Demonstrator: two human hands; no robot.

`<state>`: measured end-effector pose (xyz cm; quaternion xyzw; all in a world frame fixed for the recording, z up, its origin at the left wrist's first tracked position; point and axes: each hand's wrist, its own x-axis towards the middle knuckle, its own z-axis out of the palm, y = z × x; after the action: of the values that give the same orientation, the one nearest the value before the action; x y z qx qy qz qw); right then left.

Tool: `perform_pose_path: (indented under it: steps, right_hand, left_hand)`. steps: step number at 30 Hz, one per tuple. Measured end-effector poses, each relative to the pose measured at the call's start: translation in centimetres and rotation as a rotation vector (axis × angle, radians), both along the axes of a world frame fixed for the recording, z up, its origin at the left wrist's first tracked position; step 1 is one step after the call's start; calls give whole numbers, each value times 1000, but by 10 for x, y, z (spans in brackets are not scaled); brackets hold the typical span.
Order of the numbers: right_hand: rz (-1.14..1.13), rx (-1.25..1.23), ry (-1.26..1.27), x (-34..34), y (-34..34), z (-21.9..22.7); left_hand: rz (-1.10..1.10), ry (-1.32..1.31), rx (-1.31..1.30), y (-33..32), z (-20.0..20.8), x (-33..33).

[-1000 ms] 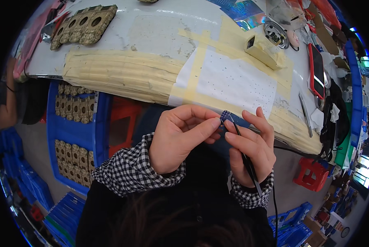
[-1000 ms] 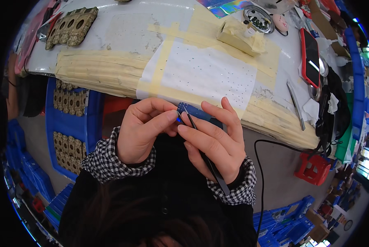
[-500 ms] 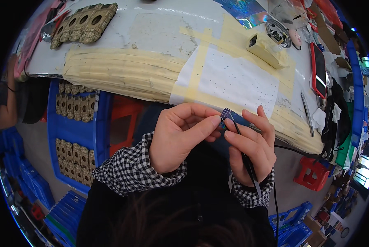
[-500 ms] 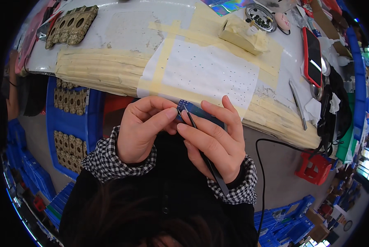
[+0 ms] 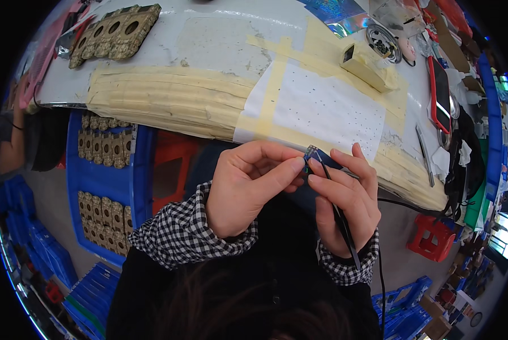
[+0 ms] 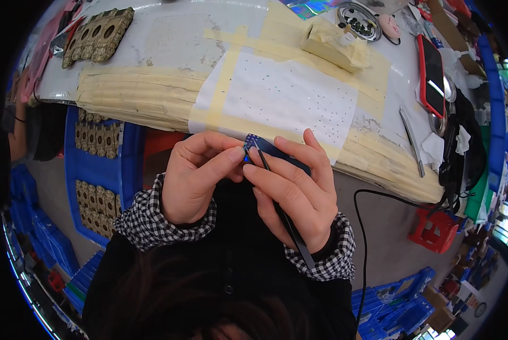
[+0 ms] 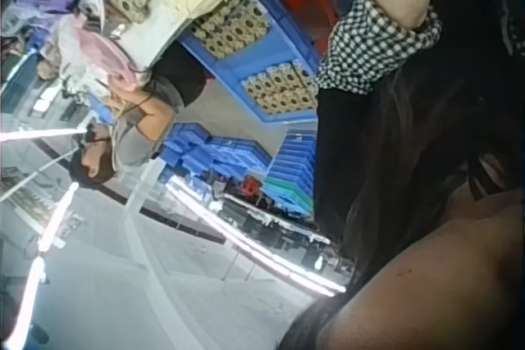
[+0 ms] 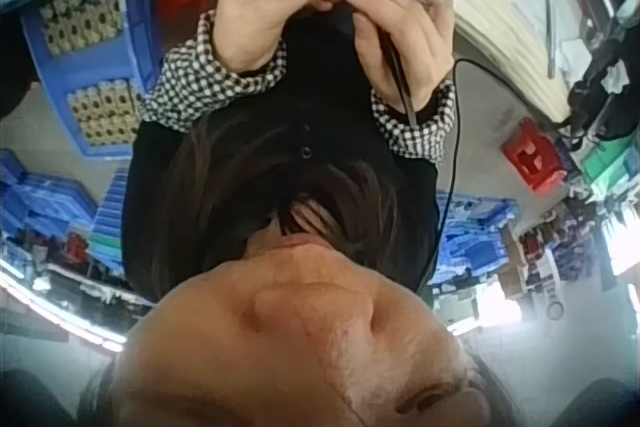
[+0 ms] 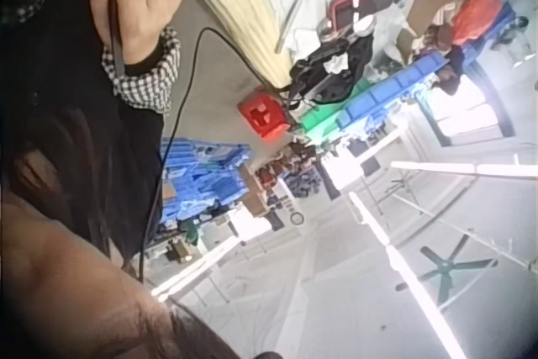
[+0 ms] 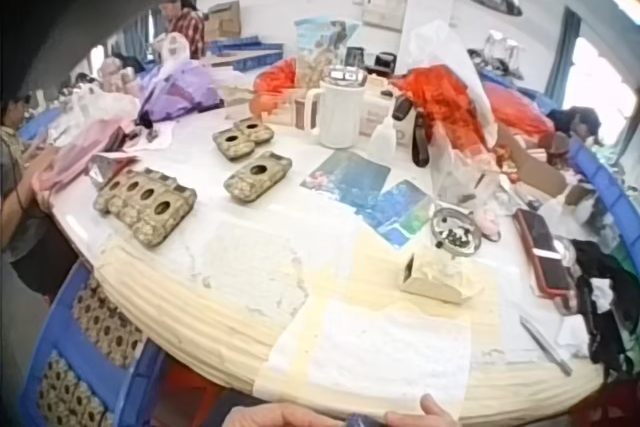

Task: The person is using tweezers to place or inspect small electronic components on a blue printed circuit board.

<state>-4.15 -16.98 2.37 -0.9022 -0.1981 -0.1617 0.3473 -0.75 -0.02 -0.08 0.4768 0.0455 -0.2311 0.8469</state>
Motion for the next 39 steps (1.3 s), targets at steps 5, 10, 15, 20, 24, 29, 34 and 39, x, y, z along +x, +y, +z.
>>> perform_pose_path:
  steps: [5,10,15,20,24,29,34,39]
  right_hand:
    - [-11,-23,-41,-1,1,-2]
    - [-30,-126,-173,-5,5,-11]
    - [-28,-88,-202,-7,4,-17]
    - [-13,-77,-193,-6,3,-15]
    - [-20,-107,-179,-6,5,-13]
    - [-44,-128,-170,-5,6,-9]
    - [-63,-120,-155,-4,8,-8]
    - [-55,-106,-174,-5,8,-10]
  left_hand:
    - [-16,31,-19,0,1,0]
    - [-42,93,-91,1,0,0]
    - [-56,121,-114,2,-1,-1]
    - [-59,121,-145,3,-2,0]
    - [-53,102,-177,4,-5,0]
    - [-55,88,-154,3,-4,0]
    - [-37,71,-136,2,-4,0]
    - [-43,78,-154,2,-4,0]
